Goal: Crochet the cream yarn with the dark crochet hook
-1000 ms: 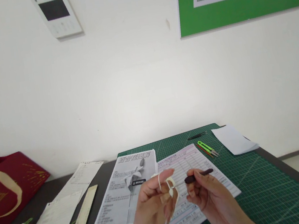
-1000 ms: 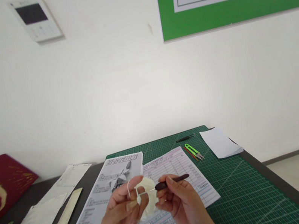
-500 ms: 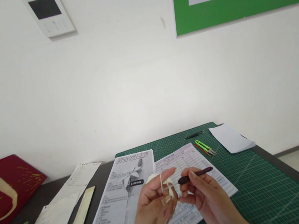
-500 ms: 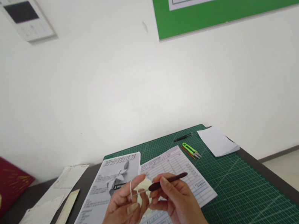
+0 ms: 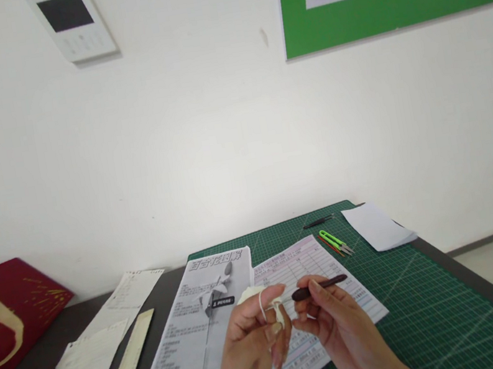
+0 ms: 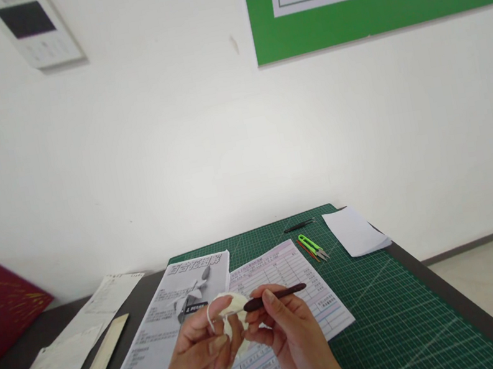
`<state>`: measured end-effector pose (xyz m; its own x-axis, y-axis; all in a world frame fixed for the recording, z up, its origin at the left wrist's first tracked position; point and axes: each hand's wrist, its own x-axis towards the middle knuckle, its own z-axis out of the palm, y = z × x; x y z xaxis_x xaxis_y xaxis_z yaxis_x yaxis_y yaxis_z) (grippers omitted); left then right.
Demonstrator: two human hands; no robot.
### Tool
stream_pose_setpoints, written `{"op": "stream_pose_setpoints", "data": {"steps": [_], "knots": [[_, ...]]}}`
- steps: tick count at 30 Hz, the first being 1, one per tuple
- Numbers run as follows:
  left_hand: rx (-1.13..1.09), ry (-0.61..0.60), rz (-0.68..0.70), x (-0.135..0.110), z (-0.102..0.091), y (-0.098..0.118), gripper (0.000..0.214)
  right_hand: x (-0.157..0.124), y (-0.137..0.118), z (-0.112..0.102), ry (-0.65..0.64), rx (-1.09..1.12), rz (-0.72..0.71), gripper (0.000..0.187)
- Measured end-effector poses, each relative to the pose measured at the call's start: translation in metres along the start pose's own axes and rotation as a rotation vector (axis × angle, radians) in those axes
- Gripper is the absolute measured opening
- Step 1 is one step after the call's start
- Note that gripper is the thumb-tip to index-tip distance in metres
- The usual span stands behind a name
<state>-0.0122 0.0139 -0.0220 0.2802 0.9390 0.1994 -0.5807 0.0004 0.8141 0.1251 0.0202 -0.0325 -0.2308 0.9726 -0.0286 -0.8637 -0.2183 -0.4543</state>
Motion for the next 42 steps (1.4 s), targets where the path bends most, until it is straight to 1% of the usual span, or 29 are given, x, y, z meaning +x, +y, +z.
{"op": "stream_pose_setpoints", "data": {"steps": [7,10,13,19,24,27,30,32,34,36,37,38,40,42], "knots": [[-0.012,0.028,-0.022,-0.002,0.003,0.001,0.029,0.000,0.001,-0.001,0.004,0.026,0.019,0.012],[0.002,0.010,-0.021,-0.002,0.003,0.001,0.033,0.000,-0.001,0.000,-0.013,-0.007,0.010,0.012],[0.007,-0.015,-0.051,-0.002,0.002,0.002,0.036,0.000,-0.002,0.001,-0.024,-0.042,-0.002,0.013],[0.012,-0.036,-0.088,-0.003,0.000,0.004,0.040,-0.002,-0.001,0.003,-0.014,-0.099,-0.028,0.014],[-0.031,-0.050,-0.106,-0.001,0.000,0.005,0.043,-0.002,0.000,0.002,-0.004,-0.114,-0.038,0.014],[-0.028,-0.062,-0.095,0.001,-0.001,0.005,0.044,-0.002,-0.001,0.003,0.006,-0.112,-0.028,0.015],[-0.009,-0.044,-0.081,0.001,-0.002,0.006,0.043,-0.003,-0.002,0.004,0.025,-0.134,-0.045,0.016],[0.021,-0.031,-0.062,0.001,-0.003,0.007,0.042,-0.004,-0.002,0.004,0.051,-0.194,-0.108,0.015],[0.071,-0.019,-0.029,0.001,-0.002,0.007,0.041,-0.007,-0.002,0.003,0.074,-0.306,-0.216,0.015],[0.134,0.016,0.001,0.000,0.000,0.005,0.039,-0.011,0.001,0.002,0.097,-0.476,-0.372,0.012],[0.157,0.048,0.014,0.000,0.002,0.004,0.039,-0.013,0.002,0.001,0.091,-0.572,-0.475,0.011],[0.173,0.088,0.025,-0.001,0.004,0.002,0.038,-0.016,0.004,0.000,0.069,-0.667,-0.589,0.011],[0.187,0.171,0.045,-0.002,0.009,-0.001,0.038,-0.019,0.009,-0.001,-0.009,-0.835,-0.807,0.019],[0.159,0.213,0.058,-0.003,0.015,-0.004,0.041,-0.021,0.012,-0.002,-0.087,-0.949,-0.945,0.032]]}}
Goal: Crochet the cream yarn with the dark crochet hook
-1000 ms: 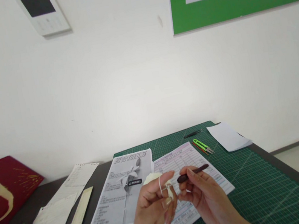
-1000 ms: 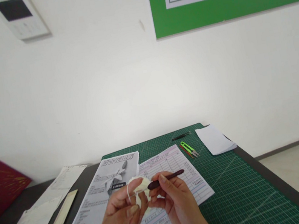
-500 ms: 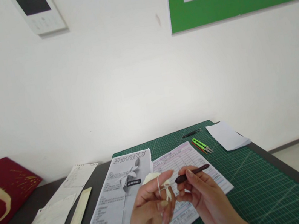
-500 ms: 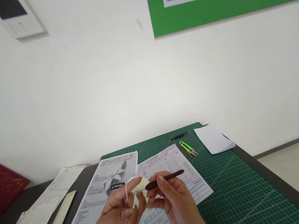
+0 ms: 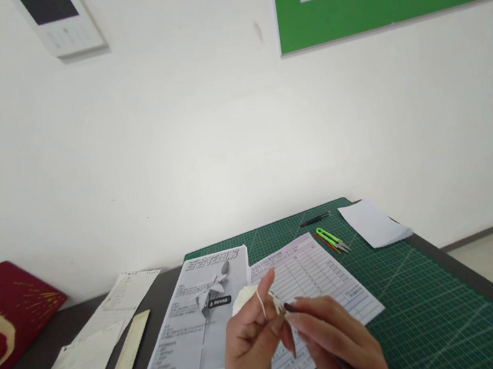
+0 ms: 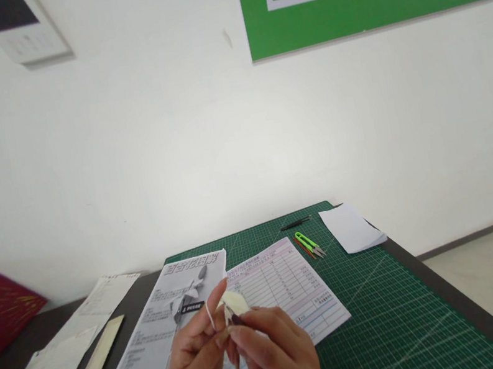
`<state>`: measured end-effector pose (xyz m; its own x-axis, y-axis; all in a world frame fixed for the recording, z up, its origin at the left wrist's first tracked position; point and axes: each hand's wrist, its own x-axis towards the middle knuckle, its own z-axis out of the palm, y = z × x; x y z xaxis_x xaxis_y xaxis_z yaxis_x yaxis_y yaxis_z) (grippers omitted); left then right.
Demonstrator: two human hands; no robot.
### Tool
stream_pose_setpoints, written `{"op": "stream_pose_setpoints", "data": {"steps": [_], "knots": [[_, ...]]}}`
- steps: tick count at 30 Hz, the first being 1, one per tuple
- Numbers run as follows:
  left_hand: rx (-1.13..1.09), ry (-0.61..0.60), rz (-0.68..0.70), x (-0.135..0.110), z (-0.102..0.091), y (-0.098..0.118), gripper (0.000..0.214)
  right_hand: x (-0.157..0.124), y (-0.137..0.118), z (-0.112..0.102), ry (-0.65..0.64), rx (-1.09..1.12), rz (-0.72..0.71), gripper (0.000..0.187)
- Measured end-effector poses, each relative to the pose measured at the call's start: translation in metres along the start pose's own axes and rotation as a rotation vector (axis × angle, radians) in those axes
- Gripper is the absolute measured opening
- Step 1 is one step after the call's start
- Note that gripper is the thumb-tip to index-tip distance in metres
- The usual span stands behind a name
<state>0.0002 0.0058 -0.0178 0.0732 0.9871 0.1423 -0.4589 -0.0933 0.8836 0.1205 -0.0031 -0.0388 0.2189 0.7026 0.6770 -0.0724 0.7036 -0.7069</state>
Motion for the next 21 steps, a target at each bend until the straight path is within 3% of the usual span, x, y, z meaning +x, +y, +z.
{"op": "stream_pose_setpoints", "data": {"steps": [3,6,10,13,17,21], "knots": [[-0.156,0.001,-0.062,-0.002,0.005,0.001,0.044,-0.001,0.001,-0.001,-0.049,-0.062,-0.067,0.049],[-0.391,0.021,-0.155,-0.002,0.006,0.004,0.044,0.002,0.001,-0.005,-0.104,-0.033,-0.041,0.053],[-0.622,-0.020,-0.236,-0.001,0.003,0.009,0.041,0.004,-0.001,-0.005,-0.124,0.057,0.063,0.044],[-0.712,-0.102,-0.229,0.000,0.000,0.011,0.039,0.001,-0.003,0.002,-0.059,0.139,0.123,0.032],[-0.758,-0.163,-0.201,0.000,-0.003,0.012,0.041,-0.002,-0.005,0.010,0.076,0.230,0.217,0.012],[-0.735,-0.260,-0.176,0.000,-0.005,0.012,0.043,-0.002,-0.004,0.012,0.058,0.302,0.299,0.010]]}}
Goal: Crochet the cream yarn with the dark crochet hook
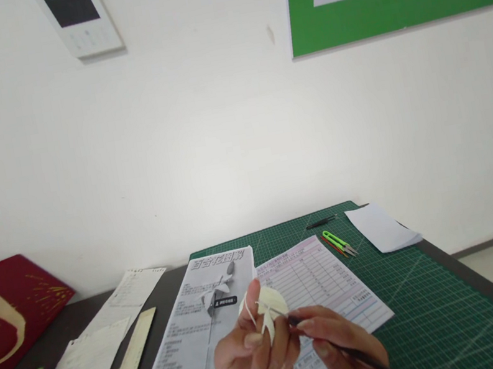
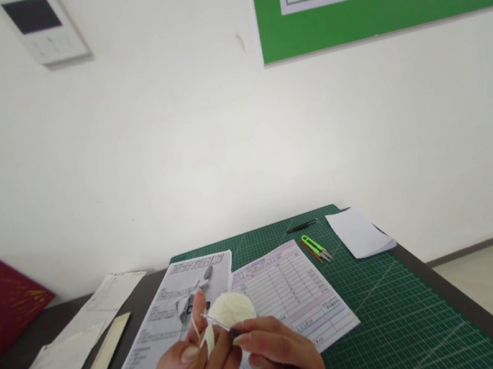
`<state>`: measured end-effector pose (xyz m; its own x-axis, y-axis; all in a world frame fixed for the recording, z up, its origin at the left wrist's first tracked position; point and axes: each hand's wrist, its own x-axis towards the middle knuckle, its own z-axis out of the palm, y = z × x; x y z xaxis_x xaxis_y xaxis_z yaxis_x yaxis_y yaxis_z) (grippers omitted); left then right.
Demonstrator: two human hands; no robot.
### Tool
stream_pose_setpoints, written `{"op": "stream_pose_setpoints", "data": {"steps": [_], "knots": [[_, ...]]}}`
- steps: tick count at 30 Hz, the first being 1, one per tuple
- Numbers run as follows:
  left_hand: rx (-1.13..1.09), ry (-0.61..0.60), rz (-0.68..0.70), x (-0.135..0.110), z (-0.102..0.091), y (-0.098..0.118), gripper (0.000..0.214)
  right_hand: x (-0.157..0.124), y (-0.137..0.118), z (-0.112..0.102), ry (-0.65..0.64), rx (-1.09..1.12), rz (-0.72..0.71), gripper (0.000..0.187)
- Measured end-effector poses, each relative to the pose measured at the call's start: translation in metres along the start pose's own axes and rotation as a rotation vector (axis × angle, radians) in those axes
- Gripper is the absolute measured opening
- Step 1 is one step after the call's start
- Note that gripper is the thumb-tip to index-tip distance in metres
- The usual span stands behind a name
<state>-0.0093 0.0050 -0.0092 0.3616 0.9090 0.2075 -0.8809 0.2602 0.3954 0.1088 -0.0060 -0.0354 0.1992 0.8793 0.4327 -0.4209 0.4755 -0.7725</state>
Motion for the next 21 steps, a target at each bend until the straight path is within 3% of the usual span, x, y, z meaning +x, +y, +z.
{"op": "stream_pose_setpoints", "data": {"steps": [5,8,13,21], "knots": [[0.125,-0.067,-0.006,0.004,0.000,0.004,0.044,0.007,0.008,-0.005,-0.047,0.381,0.412,0.014],[0.248,-0.111,-0.051,0.005,0.000,0.009,0.045,0.012,0.009,-0.007,-0.094,0.561,0.551,0.013],[0.306,-0.160,-0.107,0.004,-0.003,0.013,0.042,0.019,0.003,-0.011,-0.120,0.573,0.572,0.013],[0.302,-0.195,-0.139,0.004,0.000,0.011,0.034,0.021,-0.007,-0.014,-0.169,0.436,0.471,0.016]]}}
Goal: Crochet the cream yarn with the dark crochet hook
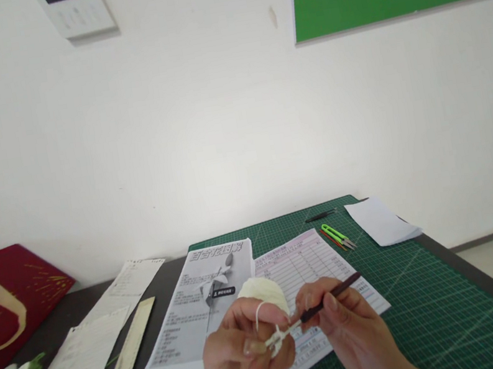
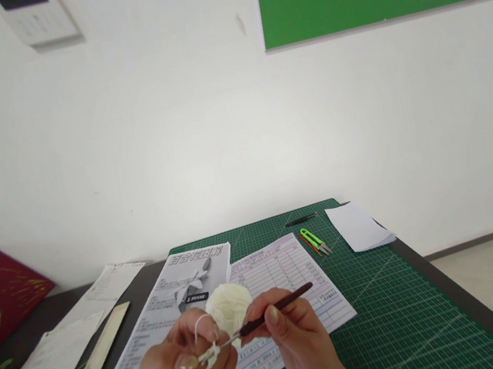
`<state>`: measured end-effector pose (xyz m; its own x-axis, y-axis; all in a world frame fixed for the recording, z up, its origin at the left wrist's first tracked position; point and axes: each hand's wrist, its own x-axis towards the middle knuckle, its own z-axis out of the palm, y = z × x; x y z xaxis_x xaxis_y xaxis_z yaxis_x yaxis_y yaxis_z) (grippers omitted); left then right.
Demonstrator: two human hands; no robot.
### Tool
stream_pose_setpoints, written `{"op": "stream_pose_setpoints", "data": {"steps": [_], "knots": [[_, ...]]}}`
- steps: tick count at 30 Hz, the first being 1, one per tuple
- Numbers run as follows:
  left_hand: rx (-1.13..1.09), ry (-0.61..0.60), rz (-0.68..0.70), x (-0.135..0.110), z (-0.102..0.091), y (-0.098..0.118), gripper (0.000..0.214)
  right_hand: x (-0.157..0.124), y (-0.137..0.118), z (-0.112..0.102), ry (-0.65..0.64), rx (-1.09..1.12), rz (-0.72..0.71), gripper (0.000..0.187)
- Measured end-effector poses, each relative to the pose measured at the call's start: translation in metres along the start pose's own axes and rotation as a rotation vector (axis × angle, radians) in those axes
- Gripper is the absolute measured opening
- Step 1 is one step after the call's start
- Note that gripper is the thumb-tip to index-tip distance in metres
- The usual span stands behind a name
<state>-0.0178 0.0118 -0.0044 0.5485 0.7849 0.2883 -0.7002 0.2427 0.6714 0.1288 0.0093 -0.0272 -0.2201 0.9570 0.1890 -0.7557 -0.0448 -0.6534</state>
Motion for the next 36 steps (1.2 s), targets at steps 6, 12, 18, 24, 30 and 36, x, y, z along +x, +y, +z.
{"op": "stream_pose_setpoints", "data": {"steps": [6,12,18,24,30,36], "knots": [[0.005,-0.007,-0.017,-0.0009,0.0000,-0.0001,0.033,-0.0022,-0.0021,0.0006,-0.005,-0.044,-0.028,0.017],[0.011,-0.008,-0.027,-0.0013,-0.0009,0.0009,0.032,-0.0042,-0.0023,0.0008,-0.001,-0.086,-0.067,0.017],[0.005,-0.059,-0.023,-0.0007,-0.0037,0.0004,0.032,-0.0052,-0.0015,-0.0028,-0.052,-0.138,-0.119,0.018],[0.014,-0.052,-0.013,-0.0016,-0.0052,0.0006,0.034,-0.0054,-0.0009,-0.0050,-0.066,-0.159,-0.141,0.018],[0.013,-0.044,-0.016,-0.0005,-0.0047,0.0008,0.035,-0.0057,-0.0040,-0.0058,-0.094,-0.223,-0.198,0.017],[0.019,-0.050,-0.018,-0.0006,-0.0059,0.0009,0.036,-0.0069,-0.0038,-0.0067,-0.093,-0.255,-0.238,0.017]]}}
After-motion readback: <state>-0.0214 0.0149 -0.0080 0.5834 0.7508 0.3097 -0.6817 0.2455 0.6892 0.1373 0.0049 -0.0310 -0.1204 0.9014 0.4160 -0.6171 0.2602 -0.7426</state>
